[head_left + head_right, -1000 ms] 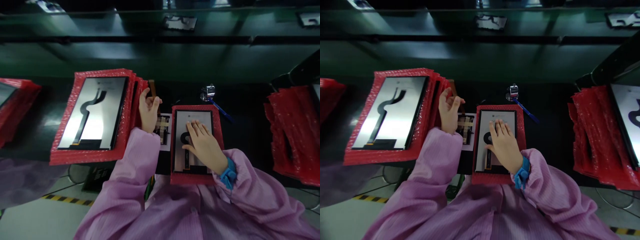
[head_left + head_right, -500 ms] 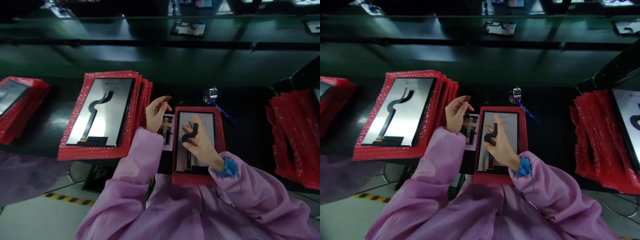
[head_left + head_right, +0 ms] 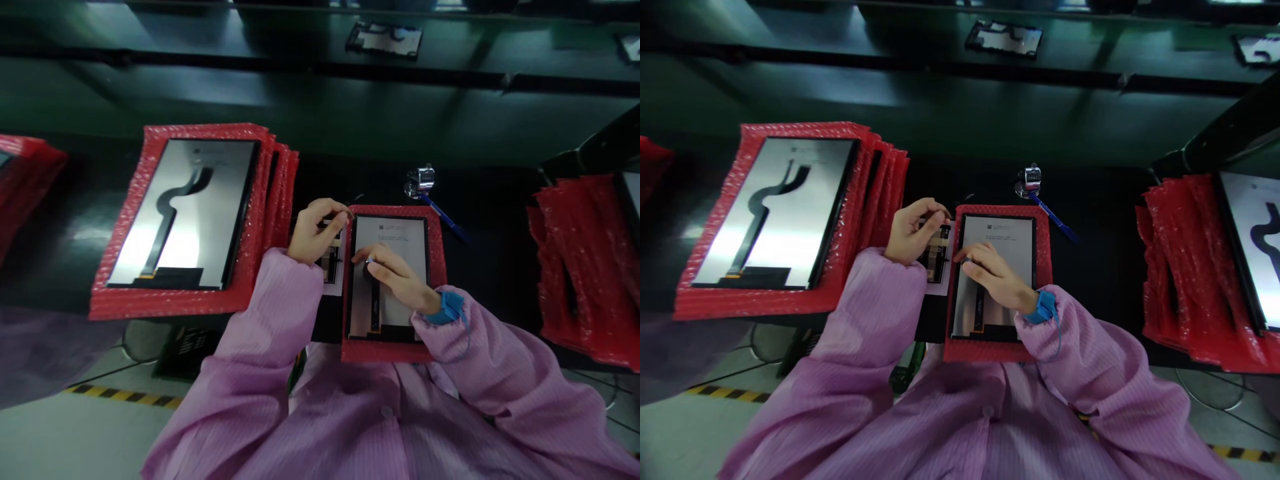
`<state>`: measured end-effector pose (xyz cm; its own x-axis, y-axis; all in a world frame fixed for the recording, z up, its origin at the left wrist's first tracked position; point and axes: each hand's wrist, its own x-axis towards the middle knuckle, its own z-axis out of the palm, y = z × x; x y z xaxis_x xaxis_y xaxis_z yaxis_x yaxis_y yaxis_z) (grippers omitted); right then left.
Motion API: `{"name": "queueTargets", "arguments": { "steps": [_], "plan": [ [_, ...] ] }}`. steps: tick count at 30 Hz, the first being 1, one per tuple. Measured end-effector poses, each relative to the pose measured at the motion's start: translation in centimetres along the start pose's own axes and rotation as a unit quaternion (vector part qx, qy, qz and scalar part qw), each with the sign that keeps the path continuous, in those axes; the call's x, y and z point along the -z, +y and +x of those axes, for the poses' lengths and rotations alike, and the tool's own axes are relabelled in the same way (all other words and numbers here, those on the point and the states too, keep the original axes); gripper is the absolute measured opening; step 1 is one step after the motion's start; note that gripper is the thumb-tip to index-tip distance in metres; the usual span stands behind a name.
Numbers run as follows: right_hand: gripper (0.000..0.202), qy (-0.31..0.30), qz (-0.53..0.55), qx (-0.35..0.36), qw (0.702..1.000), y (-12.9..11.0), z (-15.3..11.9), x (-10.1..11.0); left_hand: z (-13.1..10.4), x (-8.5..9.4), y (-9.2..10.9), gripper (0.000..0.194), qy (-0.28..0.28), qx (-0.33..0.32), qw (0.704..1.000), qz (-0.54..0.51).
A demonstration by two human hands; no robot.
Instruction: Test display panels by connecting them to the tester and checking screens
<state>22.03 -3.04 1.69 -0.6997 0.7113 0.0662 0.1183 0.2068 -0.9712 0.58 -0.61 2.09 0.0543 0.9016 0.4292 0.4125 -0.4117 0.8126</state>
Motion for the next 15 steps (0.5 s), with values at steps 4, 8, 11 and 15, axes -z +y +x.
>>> {"name": "queueTargets", "arguments": {
  "steps": [4,8,11,15],
  "plan": [
    [0.041,-0.054,-0.101,0.049,0.992,-0.3,0.6,0.7,0.0,0.5,0.4,0.025,-0.097,-0.081,0.983,0.135],
    [0.035,-0.015,-0.202,0.073,0.976,0.1,0.6,0.3,-0.3,0.6,0.3,0.021,-0.195,-0.082,0.963,0.17],
    [0.03,0.026,-0.247,0.063,0.967,0.5,0.6,-0.1,-0.4,0.6,0.0,0.018,-0.238,-0.064,0.952,0.183],
    [0.034,0.038,-0.272,0.029,0.961,0.5,0.5,-0.4,-0.4,0.8,-0.1,0.017,-0.236,-0.065,0.953,0.178]
  ]
}}
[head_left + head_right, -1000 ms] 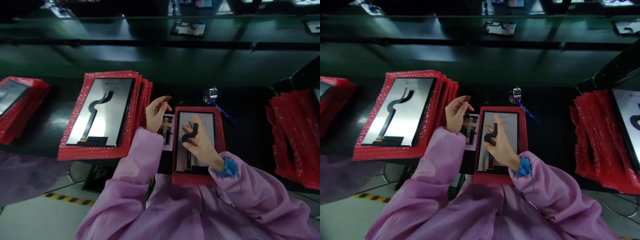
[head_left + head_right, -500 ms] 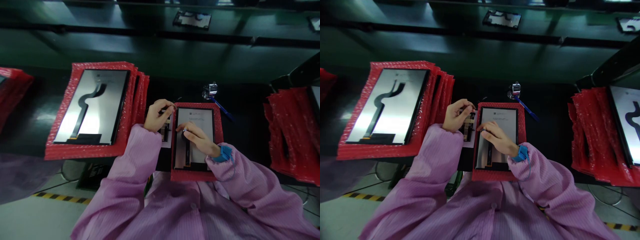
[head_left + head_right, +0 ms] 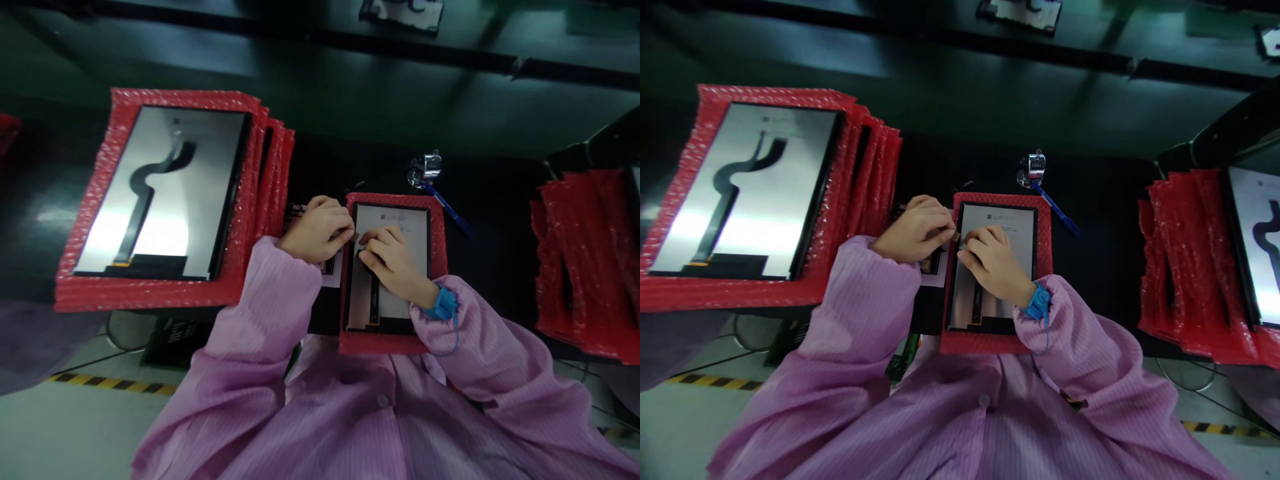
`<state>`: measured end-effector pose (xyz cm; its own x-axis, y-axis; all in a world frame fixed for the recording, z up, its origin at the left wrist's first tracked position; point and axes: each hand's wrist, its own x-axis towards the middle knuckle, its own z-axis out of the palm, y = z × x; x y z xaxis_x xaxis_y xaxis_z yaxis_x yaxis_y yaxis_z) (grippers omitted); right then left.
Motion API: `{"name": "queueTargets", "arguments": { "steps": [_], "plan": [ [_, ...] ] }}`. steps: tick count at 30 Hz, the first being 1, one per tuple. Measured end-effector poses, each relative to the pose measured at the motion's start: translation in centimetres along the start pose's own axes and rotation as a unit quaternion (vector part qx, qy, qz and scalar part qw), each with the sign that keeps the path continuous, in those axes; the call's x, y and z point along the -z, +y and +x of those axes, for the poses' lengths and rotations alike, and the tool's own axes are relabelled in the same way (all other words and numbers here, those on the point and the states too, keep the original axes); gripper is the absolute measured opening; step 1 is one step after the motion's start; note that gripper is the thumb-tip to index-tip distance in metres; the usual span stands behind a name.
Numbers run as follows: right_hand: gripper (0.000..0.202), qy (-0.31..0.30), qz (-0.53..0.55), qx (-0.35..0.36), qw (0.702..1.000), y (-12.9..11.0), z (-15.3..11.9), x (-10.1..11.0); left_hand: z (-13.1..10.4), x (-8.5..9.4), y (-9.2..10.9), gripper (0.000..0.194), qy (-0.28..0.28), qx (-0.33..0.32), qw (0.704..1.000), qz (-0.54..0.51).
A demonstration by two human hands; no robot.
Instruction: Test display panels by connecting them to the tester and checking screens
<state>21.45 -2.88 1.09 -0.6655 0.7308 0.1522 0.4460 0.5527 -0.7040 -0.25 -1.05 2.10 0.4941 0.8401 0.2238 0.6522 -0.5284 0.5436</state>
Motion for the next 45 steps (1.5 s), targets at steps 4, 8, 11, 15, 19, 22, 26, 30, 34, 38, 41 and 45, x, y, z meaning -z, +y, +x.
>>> {"name": "queueTargets", "arguments": {
  "steps": [4,8,11,15,19,22,26,30,34,38,41,45],
  "plan": [
    [0.042,-0.016,0.015,-0.001,1.0,-0.5,-0.3,0.3,-0.1,0.3,0.2,0.017,0.01,-0.012,1.0,-0.014],
    [0.035,-0.004,0.058,0.019,0.998,-0.7,-0.4,0.6,-0.2,0.6,0.6,0.019,0.003,-0.01,1.0,-0.005],
    [0.024,0.017,0.059,0.005,0.998,-0.4,-0.2,0.3,-0.3,0.8,0.8,0.021,-0.003,-0.012,1.0,0.0],
    [0.023,0.035,0.033,-0.005,0.999,-0.2,0.2,-0.3,-0.4,0.9,0.9,0.023,-0.007,-0.011,1.0,-0.003],
    [0.025,0.037,0.013,-0.014,0.999,-0.4,0.2,-0.5,-0.4,0.9,1.0,0.024,-0.012,-0.016,1.0,-0.003],
    [0.024,0.029,0.009,-0.017,0.999,-0.5,0.2,-0.4,-0.4,1.0,1.0,0.025,-0.02,-0.02,1.0,-0.008],
    [0.023,0.022,0.008,-0.019,1.0,-0.6,0.3,-0.2,-0.5,1.0,1.0,0.027,-0.023,-0.02,0.999,-0.01],
    [0.023,0.019,0.005,-0.022,1.0,-0.5,0.3,-0.3,-0.5,1.0,1.0,0.027,-0.024,-0.021,0.999,-0.013],
    [0.022,0.02,-0.002,-0.02,1.0,-0.5,0.3,-0.4,-0.6,0.9,1.0,0.026,-0.027,-0.021,0.999,-0.01],
    [0.021,0.017,-0.006,-0.021,1.0,-0.5,0.3,-0.5,-0.5,0.9,1.1,0.027,-0.031,-0.022,0.999,-0.004],
    [0.02,0.015,-0.007,-0.024,1.0,-0.5,0.4,-0.5,-0.5,0.9,1.2,0.027,-0.03,-0.023,0.999,0.003],
    [0.02,0.013,-0.009,-0.03,0.999,-0.6,0.4,-0.4,-0.5,0.8,1.3,0.026,-0.031,-0.022,0.999,0.011]
  ]
}}
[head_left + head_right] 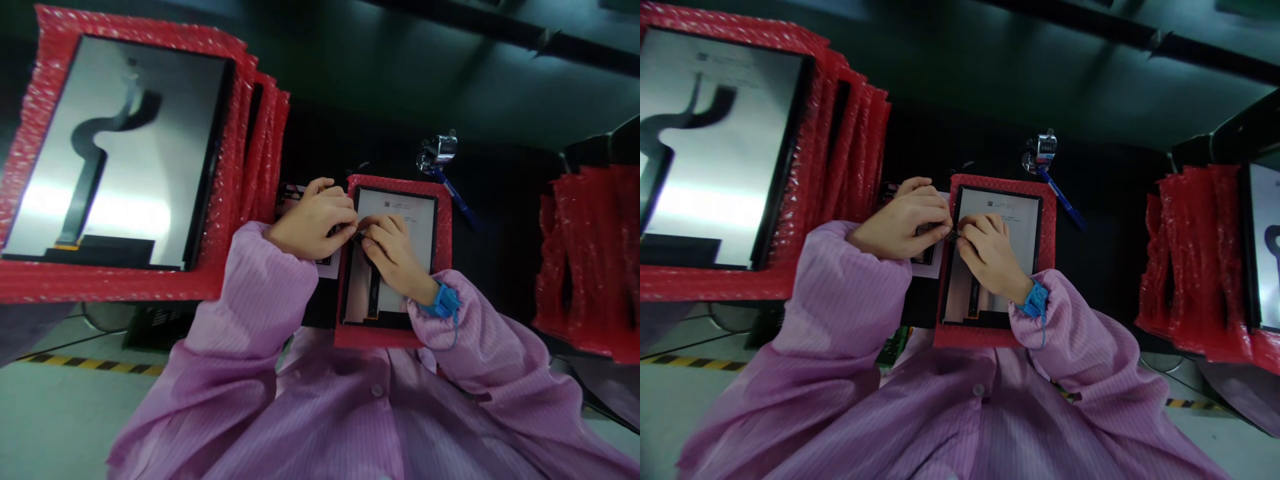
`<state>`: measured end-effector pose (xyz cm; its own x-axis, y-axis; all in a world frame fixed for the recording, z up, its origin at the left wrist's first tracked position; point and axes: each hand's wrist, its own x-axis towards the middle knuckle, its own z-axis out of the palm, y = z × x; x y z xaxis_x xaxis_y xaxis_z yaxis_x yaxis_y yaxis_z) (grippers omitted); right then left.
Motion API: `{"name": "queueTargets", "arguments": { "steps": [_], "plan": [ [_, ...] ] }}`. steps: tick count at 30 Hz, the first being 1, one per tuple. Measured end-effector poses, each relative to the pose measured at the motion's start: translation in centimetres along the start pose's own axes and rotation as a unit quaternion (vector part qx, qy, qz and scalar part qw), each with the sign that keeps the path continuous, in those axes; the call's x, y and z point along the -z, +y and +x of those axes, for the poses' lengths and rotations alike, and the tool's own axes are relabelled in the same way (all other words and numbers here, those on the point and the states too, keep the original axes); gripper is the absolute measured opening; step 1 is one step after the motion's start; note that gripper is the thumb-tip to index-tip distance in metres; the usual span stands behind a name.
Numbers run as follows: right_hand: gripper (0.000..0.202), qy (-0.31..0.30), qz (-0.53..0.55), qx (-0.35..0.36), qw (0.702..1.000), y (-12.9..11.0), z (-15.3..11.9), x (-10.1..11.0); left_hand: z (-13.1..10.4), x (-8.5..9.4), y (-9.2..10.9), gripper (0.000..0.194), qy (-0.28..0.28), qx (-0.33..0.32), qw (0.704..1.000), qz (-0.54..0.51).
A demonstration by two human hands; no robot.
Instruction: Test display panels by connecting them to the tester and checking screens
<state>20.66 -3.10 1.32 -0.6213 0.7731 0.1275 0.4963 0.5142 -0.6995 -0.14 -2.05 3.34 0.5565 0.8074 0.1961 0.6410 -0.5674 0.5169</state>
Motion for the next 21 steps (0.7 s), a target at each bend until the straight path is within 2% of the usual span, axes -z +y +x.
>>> {"name": "queueTargets", "arguments": {
  "steps": [17,21],
  "plan": [
    [0.022,-0.029,0.019,-0.005,0.999,0.27,0.04,0.47,-0.17,-0.03,0.14,0.022,0.002,0.031,0.999,-0.04],
    [0.022,-0.039,0.021,0.003,0.999,0.36,0.01,0.61,-0.13,0.08,0.11,0.022,-0.012,0.035,0.998,-0.05]
  ]
}}
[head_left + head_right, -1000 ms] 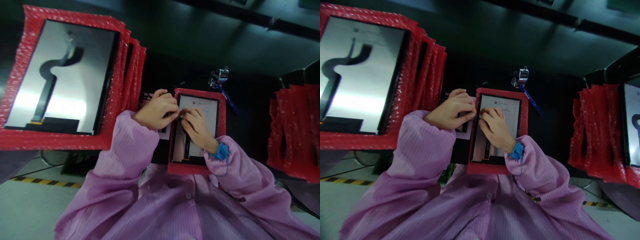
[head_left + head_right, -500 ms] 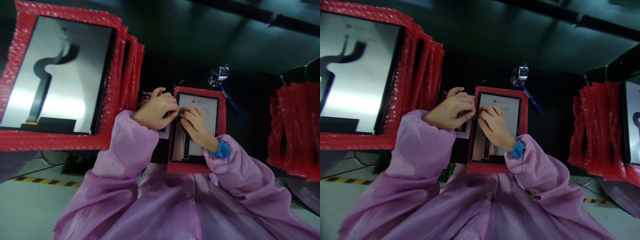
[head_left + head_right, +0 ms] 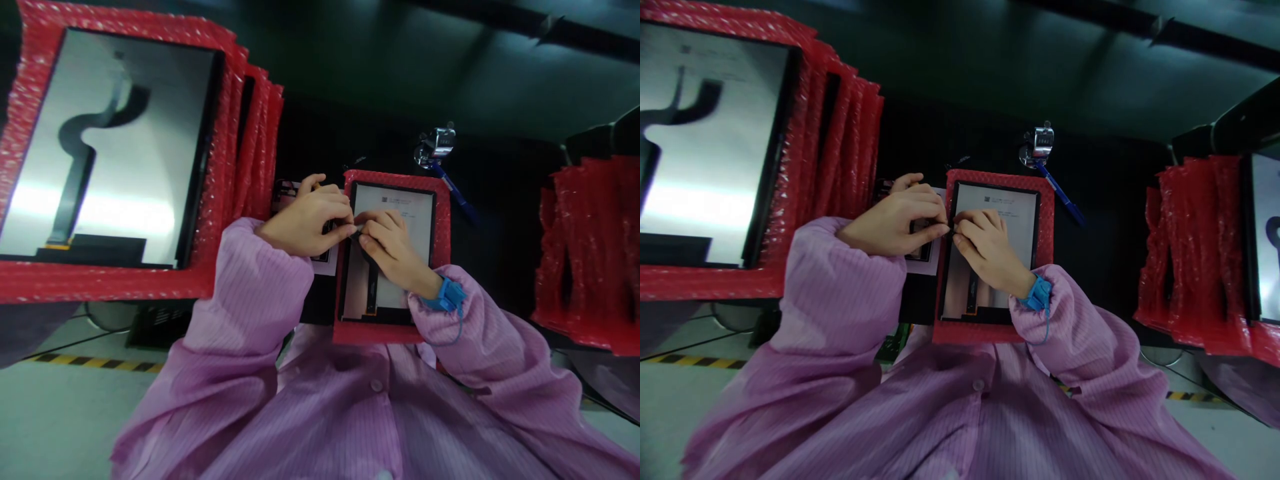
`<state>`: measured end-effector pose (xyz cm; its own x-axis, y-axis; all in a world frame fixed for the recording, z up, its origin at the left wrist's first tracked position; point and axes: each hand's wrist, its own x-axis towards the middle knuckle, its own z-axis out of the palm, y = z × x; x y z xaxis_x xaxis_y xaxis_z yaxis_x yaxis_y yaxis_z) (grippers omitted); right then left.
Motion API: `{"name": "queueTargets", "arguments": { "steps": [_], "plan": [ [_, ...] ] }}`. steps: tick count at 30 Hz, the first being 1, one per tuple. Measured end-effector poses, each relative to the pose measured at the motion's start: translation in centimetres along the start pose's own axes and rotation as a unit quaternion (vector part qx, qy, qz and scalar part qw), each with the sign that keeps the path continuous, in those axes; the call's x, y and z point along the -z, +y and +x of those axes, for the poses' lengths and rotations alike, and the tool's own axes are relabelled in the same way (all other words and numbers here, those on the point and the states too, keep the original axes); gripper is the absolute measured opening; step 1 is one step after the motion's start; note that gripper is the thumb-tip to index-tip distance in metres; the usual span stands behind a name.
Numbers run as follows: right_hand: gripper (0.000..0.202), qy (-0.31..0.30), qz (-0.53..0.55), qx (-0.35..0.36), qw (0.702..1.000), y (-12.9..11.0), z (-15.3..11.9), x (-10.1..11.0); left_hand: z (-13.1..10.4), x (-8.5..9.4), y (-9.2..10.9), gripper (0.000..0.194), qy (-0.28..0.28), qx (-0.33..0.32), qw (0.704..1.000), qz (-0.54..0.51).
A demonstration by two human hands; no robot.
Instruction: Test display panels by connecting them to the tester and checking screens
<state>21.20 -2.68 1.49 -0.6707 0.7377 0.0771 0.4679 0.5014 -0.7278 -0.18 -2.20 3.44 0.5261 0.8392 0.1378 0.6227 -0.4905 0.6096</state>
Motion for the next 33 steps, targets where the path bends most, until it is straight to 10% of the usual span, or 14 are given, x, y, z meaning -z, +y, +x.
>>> {"name": "queueTargets", "arguments": {
  "steps": [26,29,33],
  "plan": [
    [0.027,0.012,-0.008,0.001,1.0,-0.2,-0.1,-0.4,0.3,-0.1,-0.5,0.019,0.004,0.001,1.0,-0.007],
    [0.036,0.039,0.034,0.009,0.999,-0.3,-0.2,-0.2,0.0,0.0,0.4,0.017,0.058,0.008,0.998,0.006],
    [0.046,0.124,0.122,0.019,0.985,0.0,-0.6,-0.1,-2.6,-1.0,3.3,0.024,0.269,0.067,0.961,0.008]
  ]
}}
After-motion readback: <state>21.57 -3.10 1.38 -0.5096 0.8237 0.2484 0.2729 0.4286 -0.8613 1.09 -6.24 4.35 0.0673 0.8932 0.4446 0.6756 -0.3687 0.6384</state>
